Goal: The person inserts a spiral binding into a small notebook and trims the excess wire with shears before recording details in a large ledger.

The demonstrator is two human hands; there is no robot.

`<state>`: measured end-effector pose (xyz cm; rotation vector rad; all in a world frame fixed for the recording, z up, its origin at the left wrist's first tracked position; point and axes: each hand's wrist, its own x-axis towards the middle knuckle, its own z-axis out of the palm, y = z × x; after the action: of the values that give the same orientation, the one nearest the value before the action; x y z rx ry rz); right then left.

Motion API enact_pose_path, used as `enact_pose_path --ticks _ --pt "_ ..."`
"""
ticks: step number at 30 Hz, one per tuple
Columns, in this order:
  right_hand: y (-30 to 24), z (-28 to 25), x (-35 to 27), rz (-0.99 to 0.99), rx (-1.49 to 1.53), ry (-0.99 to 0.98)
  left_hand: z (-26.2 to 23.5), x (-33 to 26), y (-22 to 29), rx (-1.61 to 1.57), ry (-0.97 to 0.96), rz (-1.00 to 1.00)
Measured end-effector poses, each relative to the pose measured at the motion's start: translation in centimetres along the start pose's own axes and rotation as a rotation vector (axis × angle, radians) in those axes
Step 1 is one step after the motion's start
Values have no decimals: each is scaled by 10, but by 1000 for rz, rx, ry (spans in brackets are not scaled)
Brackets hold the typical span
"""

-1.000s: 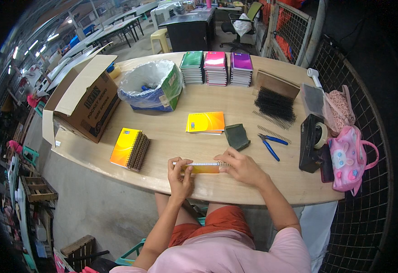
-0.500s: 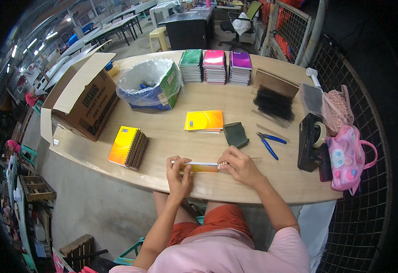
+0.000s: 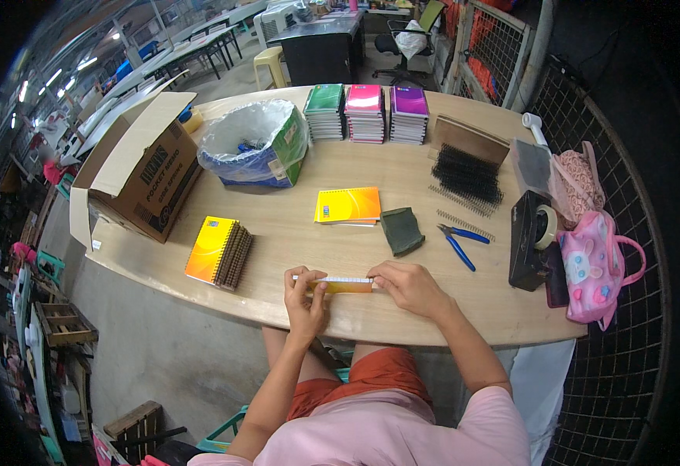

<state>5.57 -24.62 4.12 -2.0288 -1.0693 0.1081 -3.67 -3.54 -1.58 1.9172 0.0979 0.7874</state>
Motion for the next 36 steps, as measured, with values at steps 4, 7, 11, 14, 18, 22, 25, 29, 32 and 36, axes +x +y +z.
enact_pose_path --ticks 4,7,11,14,18,22,25,29,32,36 --pt "-13 6 3 -12 -129 140 0 -1 -3 4 2 11" --pt "-8 7 3 -44 -196 8 0 -1 -4 17 8 35" --pt "-11 12 1 -40 -208 130 1 -1 -3 -4 7 8" --pt "-19 14 4 -78 -264 130 0 -1 -5 35 9 43" --pt "-17 18 3 -40 -346 119 0 -1 -4 27 9 40" --pt "-22 19 6 -160 -367 159 -1 0 -1 -2 10 23" --pt "-24 18 6 -50 -378 131 -2 -2 -4 13 8 38" --pt "-25 21 6 -94 -397 141 0 -3 -5 -1 6 39" --pt "-24 18 6 -97 -440 128 1 -2 -4 12 4 57" --pt "-10 -6 19 -174 -420 84 -1 -4 -8 14 -5 53"
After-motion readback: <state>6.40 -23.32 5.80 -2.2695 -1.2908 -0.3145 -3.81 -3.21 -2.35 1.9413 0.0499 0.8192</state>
